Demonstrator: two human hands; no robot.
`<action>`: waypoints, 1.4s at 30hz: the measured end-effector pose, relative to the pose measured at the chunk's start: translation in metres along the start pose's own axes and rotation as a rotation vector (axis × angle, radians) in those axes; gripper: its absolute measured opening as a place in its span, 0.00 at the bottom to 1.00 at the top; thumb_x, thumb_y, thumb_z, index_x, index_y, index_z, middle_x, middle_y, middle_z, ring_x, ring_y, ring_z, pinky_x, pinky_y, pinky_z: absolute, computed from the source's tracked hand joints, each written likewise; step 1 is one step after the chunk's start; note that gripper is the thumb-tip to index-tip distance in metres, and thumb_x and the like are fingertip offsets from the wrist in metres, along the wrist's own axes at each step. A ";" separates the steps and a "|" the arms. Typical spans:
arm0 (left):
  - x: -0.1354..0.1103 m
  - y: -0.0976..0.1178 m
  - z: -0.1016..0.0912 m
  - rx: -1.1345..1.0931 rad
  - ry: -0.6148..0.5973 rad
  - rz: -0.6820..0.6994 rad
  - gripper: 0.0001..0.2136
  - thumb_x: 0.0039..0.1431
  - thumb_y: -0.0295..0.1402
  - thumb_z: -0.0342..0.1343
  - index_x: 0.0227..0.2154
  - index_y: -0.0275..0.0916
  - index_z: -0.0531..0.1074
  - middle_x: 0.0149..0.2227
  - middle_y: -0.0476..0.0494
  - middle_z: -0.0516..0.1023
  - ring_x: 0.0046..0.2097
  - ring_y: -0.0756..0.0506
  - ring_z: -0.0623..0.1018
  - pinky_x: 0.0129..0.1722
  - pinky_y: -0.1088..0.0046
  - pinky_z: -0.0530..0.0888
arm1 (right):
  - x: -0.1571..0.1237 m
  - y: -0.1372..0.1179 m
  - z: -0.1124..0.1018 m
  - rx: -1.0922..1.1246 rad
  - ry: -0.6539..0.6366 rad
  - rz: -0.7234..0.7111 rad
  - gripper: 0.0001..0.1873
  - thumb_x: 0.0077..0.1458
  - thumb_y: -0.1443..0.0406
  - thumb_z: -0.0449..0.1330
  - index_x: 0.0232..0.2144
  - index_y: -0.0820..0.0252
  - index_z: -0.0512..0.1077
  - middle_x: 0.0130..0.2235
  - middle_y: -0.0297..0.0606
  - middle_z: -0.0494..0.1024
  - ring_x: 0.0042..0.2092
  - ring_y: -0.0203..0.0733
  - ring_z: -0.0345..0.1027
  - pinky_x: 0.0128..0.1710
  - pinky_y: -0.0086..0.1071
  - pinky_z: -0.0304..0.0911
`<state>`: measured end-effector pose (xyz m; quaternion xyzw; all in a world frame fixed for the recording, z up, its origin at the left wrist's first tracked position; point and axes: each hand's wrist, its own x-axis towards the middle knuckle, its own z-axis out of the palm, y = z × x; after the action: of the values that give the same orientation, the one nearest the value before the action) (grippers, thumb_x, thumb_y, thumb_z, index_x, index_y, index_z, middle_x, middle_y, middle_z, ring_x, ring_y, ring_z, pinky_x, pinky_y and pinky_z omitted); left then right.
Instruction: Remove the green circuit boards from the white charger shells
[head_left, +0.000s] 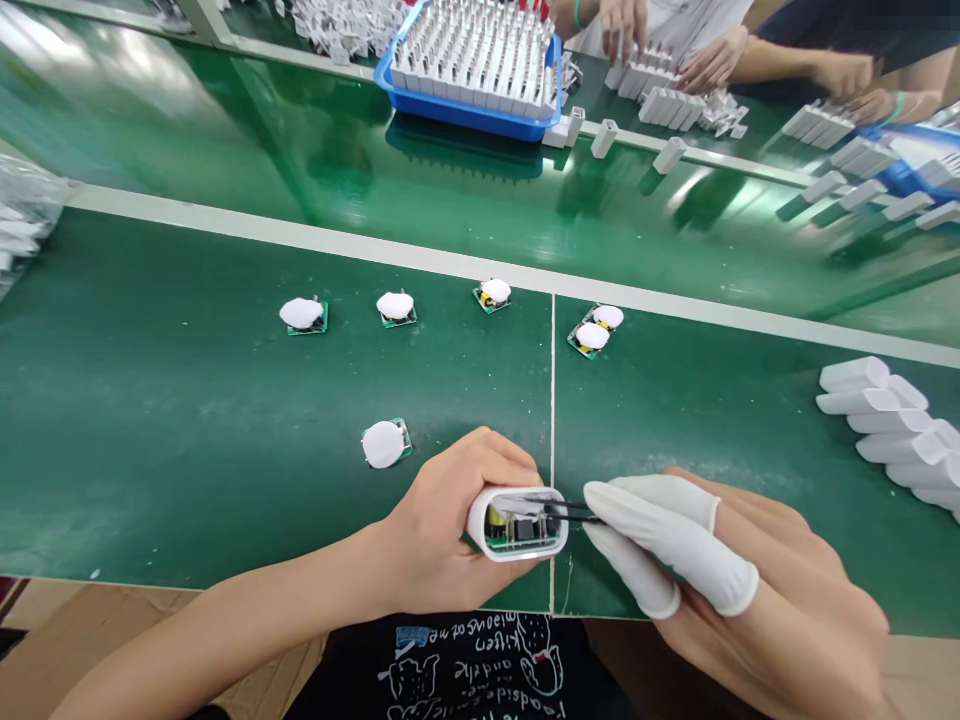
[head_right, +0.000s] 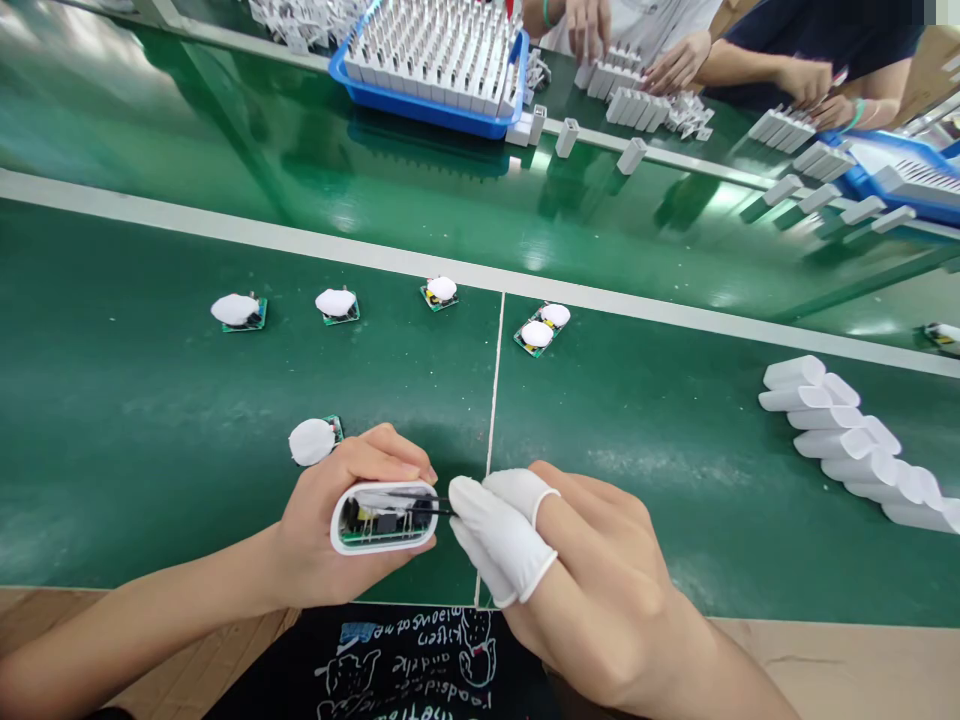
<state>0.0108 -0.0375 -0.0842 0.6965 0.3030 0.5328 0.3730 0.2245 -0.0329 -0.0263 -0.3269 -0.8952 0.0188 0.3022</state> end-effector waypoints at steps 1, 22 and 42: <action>0.000 0.000 0.000 0.001 -0.002 -0.002 0.14 0.54 0.27 0.63 0.41 0.40 0.66 0.34 0.47 0.76 0.36 0.49 0.76 0.32 0.74 0.75 | -0.001 0.000 0.000 -0.005 -0.009 0.007 0.15 0.54 0.73 0.63 0.44 0.57 0.76 0.31 0.35 0.79 0.26 0.37 0.67 0.22 0.33 0.64; 0.002 -0.001 -0.003 0.104 -0.003 0.068 0.16 0.55 0.26 0.62 0.45 0.41 0.65 0.34 0.45 0.77 0.35 0.47 0.77 0.31 0.69 0.76 | 0.008 -0.004 -0.019 -0.029 -0.213 0.045 0.16 0.61 0.71 0.56 0.51 0.57 0.71 0.30 0.35 0.78 0.27 0.40 0.70 0.24 0.34 0.65; -0.013 -0.013 0.006 0.340 0.038 -0.148 0.20 0.59 0.21 0.50 0.53 0.43 0.60 0.45 0.41 0.73 0.44 0.44 0.75 0.40 0.66 0.76 | -0.004 -0.031 0.070 0.167 0.230 0.365 0.27 0.61 0.61 0.59 0.60 0.61 0.61 0.50 0.52 0.74 0.50 0.51 0.70 0.44 0.46 0.74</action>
<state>0.0129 -0.0426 -0.1025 0.7152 0.4459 0.4581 0.2825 0.1703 -0.0479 -0.0789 -0.4574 -0.7762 0.1100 0.4198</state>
